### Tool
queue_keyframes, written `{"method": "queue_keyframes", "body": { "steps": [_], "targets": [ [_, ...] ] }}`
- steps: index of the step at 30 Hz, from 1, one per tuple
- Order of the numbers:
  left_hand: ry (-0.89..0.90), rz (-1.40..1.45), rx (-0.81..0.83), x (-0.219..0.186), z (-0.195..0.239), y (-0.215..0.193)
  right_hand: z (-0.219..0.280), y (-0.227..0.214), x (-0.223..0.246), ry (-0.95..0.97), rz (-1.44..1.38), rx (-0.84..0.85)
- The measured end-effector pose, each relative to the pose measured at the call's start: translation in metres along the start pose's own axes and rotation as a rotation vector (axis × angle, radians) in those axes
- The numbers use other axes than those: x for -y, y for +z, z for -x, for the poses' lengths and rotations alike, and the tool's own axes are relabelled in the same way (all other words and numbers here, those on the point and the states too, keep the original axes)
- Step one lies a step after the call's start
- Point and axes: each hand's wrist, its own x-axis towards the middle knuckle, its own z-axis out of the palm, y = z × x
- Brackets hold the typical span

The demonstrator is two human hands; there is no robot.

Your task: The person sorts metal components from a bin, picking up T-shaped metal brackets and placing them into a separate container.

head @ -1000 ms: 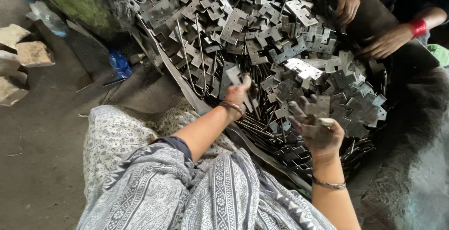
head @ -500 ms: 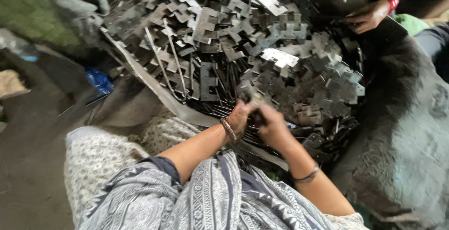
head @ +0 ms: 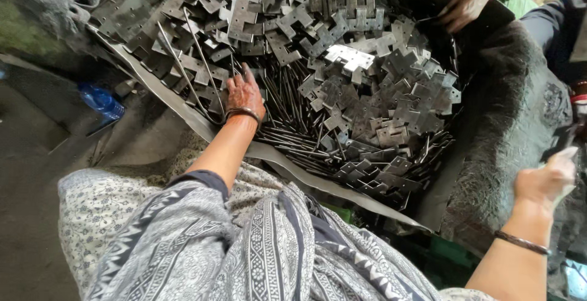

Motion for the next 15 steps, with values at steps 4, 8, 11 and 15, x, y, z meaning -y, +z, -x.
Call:
{"method": "queue_keyframes", "body": {
  "steps": [4, 8, 11, 15],
  "targets": [
    [-0.121, 0.109, 0.092, -0.011, -0.012, -0.001, 0.010, 0.030, -0.031, -0.013, 0.224, 0.296],
    [-0.056, 0.173, 0.116, -0.010, -0.004, 0.000, 0.010, -0.015, 0.020, -0.024, 0.381, 0.177],
    [0.048, 0.304, -0.023, -0.007, 0.006, -0.006, 0.002, -0.043, 0.105, -0.171, 0.224, 0.080],
    [-0.024, 1.164, 0.020, 0.001, 0.020, -0.029, -0.004, -0.032, 0.240, -0.565, -0.355, 0.132]
  ]
}}
